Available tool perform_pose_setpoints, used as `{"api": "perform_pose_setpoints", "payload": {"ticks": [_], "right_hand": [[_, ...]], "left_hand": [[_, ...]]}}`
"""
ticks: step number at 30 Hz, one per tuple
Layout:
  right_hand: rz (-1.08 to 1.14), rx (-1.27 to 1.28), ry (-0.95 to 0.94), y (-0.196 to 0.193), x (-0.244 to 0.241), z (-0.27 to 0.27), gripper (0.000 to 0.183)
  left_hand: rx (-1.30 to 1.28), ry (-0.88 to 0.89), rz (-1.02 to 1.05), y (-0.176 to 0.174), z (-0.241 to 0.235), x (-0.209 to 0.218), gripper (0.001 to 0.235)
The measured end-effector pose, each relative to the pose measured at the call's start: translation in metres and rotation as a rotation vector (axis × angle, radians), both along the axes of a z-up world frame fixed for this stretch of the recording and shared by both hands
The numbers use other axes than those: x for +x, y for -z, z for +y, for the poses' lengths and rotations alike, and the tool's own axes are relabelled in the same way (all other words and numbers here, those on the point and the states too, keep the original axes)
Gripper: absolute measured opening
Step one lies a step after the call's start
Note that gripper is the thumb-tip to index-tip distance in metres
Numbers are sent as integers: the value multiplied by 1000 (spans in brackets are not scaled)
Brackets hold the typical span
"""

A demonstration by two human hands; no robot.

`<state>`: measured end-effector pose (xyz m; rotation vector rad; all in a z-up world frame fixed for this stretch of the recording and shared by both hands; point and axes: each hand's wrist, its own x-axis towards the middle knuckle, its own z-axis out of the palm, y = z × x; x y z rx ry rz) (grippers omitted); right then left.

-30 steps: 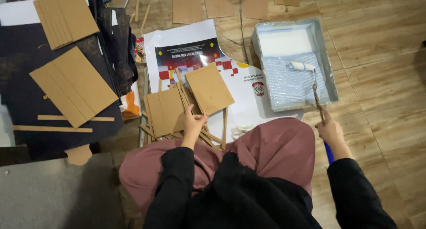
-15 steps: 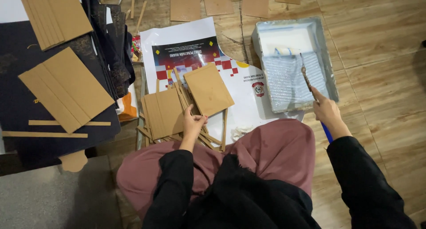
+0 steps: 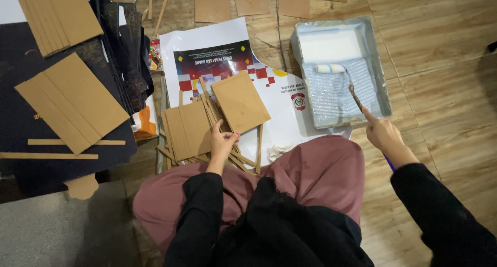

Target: Applying glue to small cardboard pieces using a paint roller.

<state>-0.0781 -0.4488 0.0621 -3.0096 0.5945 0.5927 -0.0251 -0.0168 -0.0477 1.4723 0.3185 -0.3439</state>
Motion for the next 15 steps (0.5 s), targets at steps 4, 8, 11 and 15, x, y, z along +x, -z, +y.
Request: {"api": "perform_pose_setpoints", "payload": {"ticks": [4, 8, 11, 15], "right_hand": [[70, -45, -15, -15, -40, 1, 58], [203, -60, 67, -52, -70, 23, 68], [230, -97, 84, -51, -92, 5, 65], [212, -124, 52, -44, -102, -14, 67]], "left_hand": [[-19, -5, -5, -7, -2, 0, 76], [115, 1, 121, -36, -6, -1, 66], [131, 3, 128, -40, -6, -3, 66], [167, 25, 126, -41, -5, -2, 66]]}}
